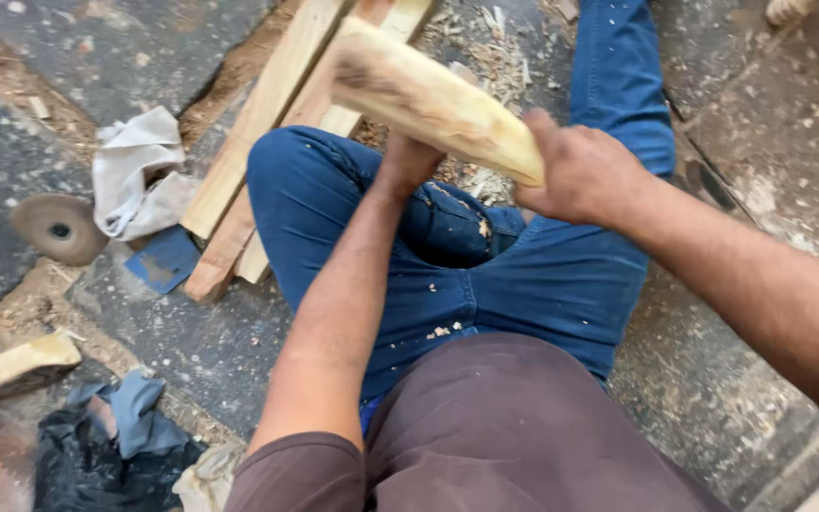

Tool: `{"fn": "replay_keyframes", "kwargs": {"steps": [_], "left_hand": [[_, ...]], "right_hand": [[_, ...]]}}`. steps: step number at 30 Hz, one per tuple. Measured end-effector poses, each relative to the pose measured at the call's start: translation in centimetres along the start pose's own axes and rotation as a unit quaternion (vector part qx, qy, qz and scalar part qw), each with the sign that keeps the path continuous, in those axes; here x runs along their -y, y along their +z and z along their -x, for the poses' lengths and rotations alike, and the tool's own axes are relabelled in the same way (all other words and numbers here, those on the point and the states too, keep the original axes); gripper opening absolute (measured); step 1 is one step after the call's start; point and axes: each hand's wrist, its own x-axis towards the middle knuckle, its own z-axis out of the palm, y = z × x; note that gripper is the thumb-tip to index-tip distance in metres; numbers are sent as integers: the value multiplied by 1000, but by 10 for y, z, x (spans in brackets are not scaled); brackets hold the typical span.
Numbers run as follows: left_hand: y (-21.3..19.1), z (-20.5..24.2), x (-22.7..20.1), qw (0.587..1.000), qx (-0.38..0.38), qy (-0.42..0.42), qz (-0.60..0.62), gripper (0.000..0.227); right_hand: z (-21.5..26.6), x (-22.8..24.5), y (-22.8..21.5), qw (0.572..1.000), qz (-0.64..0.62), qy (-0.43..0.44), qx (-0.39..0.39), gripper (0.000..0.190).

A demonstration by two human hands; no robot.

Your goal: The person sits on the floor and uses a chisel and mallet to carve a piece of wood. They repeatedly strike the chisel to remove wood shavings and shape the piece.

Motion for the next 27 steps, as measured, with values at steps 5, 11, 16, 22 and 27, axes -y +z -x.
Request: {"fn": "replay_keyframes", "kwargs": {"steps": [5,11,16,22,27], "left_hand": [[8,-12,-9,996,-14,-79,-34,34],[-1,-16,1,997,30,-55,-51,30],[-23,-11,8,936,75,91,-331,33],[12,-58,12,973,33,55,-222,42],[8,-25,6,983,24,-34,-178,50]], "right_hand": [[9,-54,44,987,-130,13,-91,75],[36,-37,6,931,-148,-173,-286,68],[-11,-27,42,998,-11,-38,-51,74],[12,-29,44,983,-131,-8,-130,87],[14,-25,23,853,-171,-287,-400,75]]}}
